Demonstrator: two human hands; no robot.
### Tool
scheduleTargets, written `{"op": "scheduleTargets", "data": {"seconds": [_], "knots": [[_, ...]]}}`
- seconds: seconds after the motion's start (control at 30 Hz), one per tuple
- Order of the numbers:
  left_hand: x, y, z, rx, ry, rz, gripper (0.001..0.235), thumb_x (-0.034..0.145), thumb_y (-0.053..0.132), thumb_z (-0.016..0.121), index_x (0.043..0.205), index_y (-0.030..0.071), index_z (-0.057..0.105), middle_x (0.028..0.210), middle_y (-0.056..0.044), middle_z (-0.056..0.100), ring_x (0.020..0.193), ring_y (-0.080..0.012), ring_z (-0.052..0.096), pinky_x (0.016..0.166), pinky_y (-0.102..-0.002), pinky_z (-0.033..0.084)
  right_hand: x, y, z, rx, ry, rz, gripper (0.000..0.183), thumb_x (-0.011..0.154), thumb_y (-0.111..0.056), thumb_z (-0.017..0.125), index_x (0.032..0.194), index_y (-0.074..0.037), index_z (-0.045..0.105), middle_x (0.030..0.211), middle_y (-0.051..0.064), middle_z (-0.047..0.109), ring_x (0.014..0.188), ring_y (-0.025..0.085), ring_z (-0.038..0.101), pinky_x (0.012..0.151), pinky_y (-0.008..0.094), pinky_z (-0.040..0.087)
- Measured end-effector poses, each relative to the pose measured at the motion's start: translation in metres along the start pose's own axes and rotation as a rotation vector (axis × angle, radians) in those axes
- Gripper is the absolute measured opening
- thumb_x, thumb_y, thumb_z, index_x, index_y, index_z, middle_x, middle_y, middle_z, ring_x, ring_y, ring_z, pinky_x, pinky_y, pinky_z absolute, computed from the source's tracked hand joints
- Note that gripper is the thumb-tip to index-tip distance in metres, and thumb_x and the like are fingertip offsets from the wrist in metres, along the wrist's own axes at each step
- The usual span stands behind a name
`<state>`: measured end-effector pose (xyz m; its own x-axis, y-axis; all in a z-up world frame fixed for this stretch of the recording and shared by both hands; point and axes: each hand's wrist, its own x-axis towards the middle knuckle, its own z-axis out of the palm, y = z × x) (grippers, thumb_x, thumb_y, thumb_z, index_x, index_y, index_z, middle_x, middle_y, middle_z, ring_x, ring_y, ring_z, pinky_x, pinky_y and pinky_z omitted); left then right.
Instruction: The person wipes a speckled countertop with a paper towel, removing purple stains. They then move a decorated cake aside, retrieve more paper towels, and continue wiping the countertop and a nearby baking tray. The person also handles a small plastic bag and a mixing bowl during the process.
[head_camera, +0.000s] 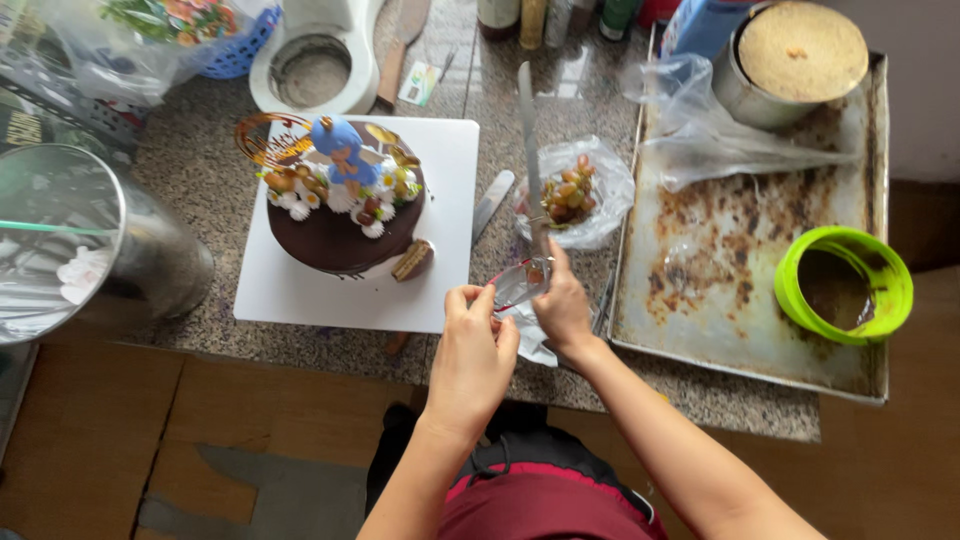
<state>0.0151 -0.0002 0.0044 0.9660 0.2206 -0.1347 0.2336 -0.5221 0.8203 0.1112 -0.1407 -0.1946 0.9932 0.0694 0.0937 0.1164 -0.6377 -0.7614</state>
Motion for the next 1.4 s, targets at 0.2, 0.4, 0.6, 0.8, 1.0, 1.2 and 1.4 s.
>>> {"op": "scheduleTargets", "data": {"seconds": [0.2,0.4,0.6,0.8,1.0,1.2,1.4], "knots": [[0.031,-0.009,0.018,-0.074,0.055,0.033,0.046,0.088,0.009,0.062,0.130,-0.009,0.058,0.125,-0.022,0.054,0.090,-0.0294,0.070,0.085,-0.040,0.056,0.092,0.003,-0.040,0.078,-0.054,-0.051,0.051,0.095,-0.022,0.059,0.144,-0.009,0.057,0.106,0.024,0.074,0.096,0.037,0.073,0.085,0.044,0.056],[0.055,-0.009,0.037,-0.064,0.073,-0.031,0.046,0.087,0.008,0.062,0.129,-0.010,0.057,0.126,-0.024,0.052,0.096,-0.0355,0.068,0.088,-0.042,0.054,0.201,-0.016,-0.020,0.146,-0.243,-0.052,0.054,0.093,-0.021,0.056,0.145,-0.009,0.053,0.094,0.022,0.072,0.081,0.031,0.069,0.073,0.040,0.053],[0.086,0.000,0.048,-0.038,0.104,-0.096,0.044,0.089,0.003,0.059,0.130,-0.010,0.052,0.129,-0.026,0.047,0.106,-0.0430,0.063,0.092,-0.045,0.052,0.328,-0.015,0.103,0.082,-0.321,0.015,0.062,0.096,-0.022,0.049,0.155,-0.009,0.036,0.114,0.025,0.067,0.103,0.036,0.069,0.093,0.044,0.053],[0.101,0.006,0.058,-0.078,0.092,-0.208,0.050,0.090,0.002,0.057,0.136,-0.010,0.044,0.132,-0.026,0.043,0.106,-0.0448,0.063,0.091,-0.046,0.052,0.411,0.001,0.207,-0.041,-0.399,-0.003,0.075,0.102,-0.025,0.053,0.165,-0.010,0.014,0.145,0.039,0.034,0.125,0.042,0.050,0.114,0.041,0.037],[0.100,0.006,0.063,-0.034,-0.004,-0.212,0.048,0.089,0.002,0.057,0.134,-0.009,0.046,0.132,-0.028,0.043,0.103,-0.0471,0.063,0.089,-0.047,0.053,0.371,0.019,0.142,0.433,-0.359,-0.158,0.041,0.103,-0.014,0.054,0.141,-0.001,0.051,0.128,0.017,0.062,0.108,0.024,0.063,0.096,0.032,0.050],[0.082,0.002,0.055,0.011,0.016,-0.082,0.047,0.088,0.000,0.056,0.133,-0.010,0.048,0.131,-0.030,0.044,0.105,-0.0490,0.062,0.089,-0.047,0.053,0.217,0.033,-0.018,0.696,-0.221,-0.026,0.027,0.103,-0.005,0.052,0.127,-0.001,0.064,0.115,0.010,0.072,0.085,0.010,0.067,0.077,0.024,0.056],[0.056,0.007,0.046,-0.027,0.067,0.015,0.052,0.089,-0.001,0.055,0.139,-0.012,0.044,0.133,-0.030,0.042,0.105,-0.0465,0.063,0.090,-0.046,0.053,0.063,0.051,-0.045,0.742,0.072,0.258,0.024,0.099,0.000,0.050,0.120,-0.003,0.060,0.110,0.006,0.066,0.078,0.010,0.060,0.068,0.025,0.051]]}}
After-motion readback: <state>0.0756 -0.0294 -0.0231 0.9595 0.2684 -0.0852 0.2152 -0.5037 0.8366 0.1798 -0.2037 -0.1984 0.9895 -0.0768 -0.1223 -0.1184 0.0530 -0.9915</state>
